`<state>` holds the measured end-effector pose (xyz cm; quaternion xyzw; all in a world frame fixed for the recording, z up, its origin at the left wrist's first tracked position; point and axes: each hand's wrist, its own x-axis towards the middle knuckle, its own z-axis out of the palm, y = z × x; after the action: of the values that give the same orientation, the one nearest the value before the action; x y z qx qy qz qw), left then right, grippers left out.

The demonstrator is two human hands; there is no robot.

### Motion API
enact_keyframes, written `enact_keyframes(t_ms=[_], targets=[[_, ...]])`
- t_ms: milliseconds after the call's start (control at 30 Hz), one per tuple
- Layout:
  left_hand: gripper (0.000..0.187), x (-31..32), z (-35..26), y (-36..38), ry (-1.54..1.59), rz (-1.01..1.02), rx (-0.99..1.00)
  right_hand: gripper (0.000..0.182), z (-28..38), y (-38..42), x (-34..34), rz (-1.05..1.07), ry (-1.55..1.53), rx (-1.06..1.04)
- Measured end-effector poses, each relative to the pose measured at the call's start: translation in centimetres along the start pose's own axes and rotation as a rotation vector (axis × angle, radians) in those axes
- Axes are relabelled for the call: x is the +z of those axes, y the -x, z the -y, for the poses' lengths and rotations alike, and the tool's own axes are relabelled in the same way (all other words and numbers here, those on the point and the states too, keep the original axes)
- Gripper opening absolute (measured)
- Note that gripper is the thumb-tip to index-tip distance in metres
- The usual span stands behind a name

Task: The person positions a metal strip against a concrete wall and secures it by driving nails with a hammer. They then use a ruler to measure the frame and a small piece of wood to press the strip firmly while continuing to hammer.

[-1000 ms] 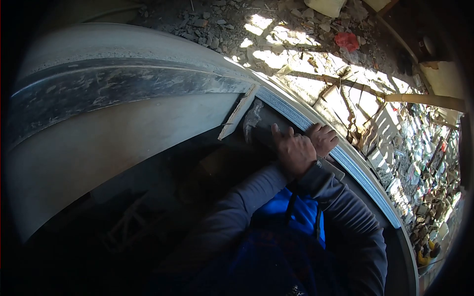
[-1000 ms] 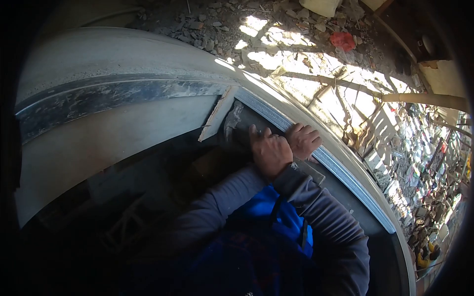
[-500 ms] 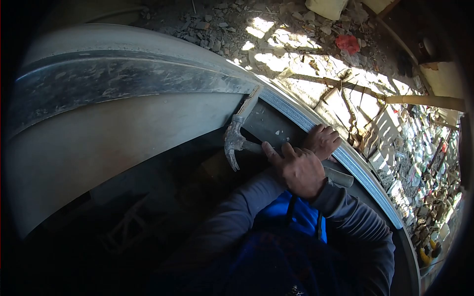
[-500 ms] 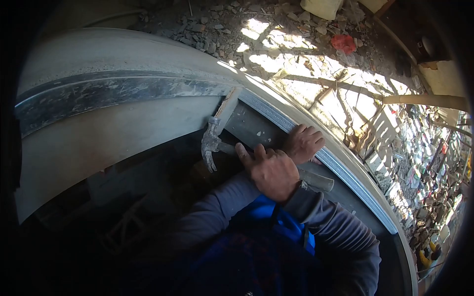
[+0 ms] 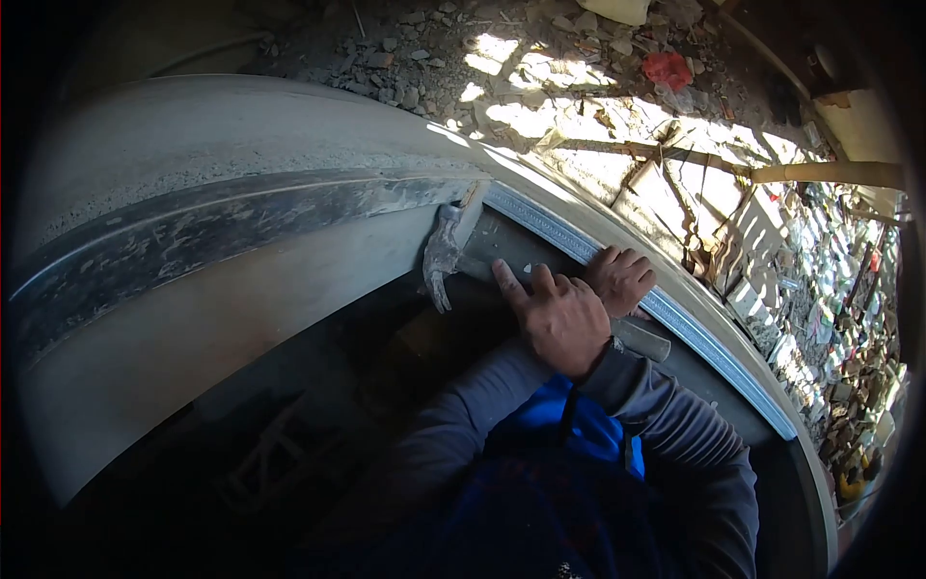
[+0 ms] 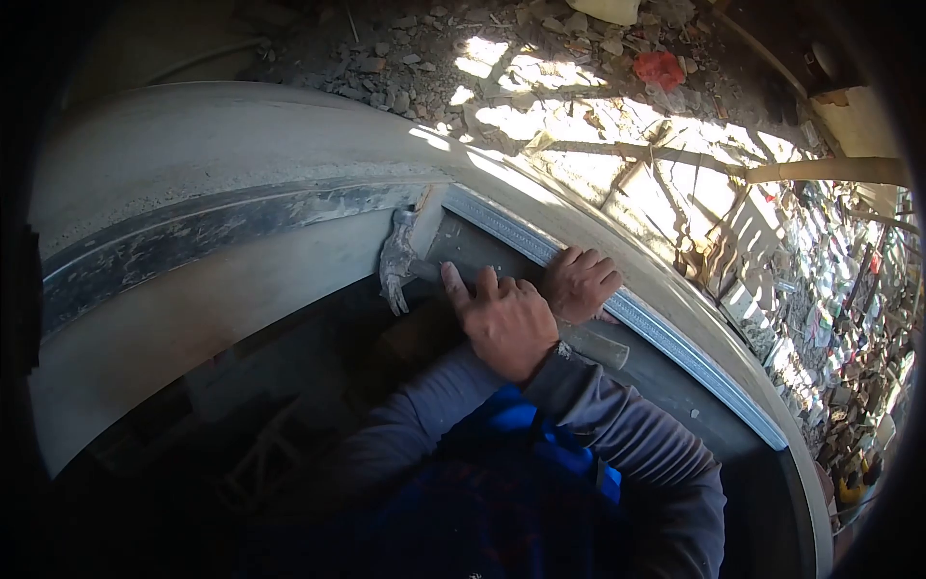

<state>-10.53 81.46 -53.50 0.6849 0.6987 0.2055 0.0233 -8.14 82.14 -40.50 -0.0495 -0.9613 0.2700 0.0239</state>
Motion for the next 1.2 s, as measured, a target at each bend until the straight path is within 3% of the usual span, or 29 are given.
enact_keyframes(t_ms=[267,400,533,833,1067,1200], targets=[[0.021,-0.4,0.1,-0.1,0.003,0.034,-0.001,0.053,0.1,0.1,0.1,0.002,-0.094,-0.064],[0.025,-0.2,0.2,-0.1,-0.027,0.037,0.006,0.057,0.2,-0.1,1.3,-0.025,-0.083,0.085],[0.024,-0.6,0.1,-0.1,0.002,0.033,0.013,0.062,0.8,0.3,0.4,0.039,-0.129,0.004],[0.025,0.0,0.2,-0.1,-0.02,0.011,0.021,0.052,-1.5,0.4,-0.5,0.007,-0.104,-0.111],[0.024,-0.6,0.1,-0.3,-0.015,0.018,0.013,0.053,-0.5,0.1,1.4,-0.068,-0.113,0.045],[0.019,-0.6,0.0,-0.3,-0.026,-0.001,0.008,0.052,0.0,0.3,-0.5,0.03,-0.133,-0.125]])
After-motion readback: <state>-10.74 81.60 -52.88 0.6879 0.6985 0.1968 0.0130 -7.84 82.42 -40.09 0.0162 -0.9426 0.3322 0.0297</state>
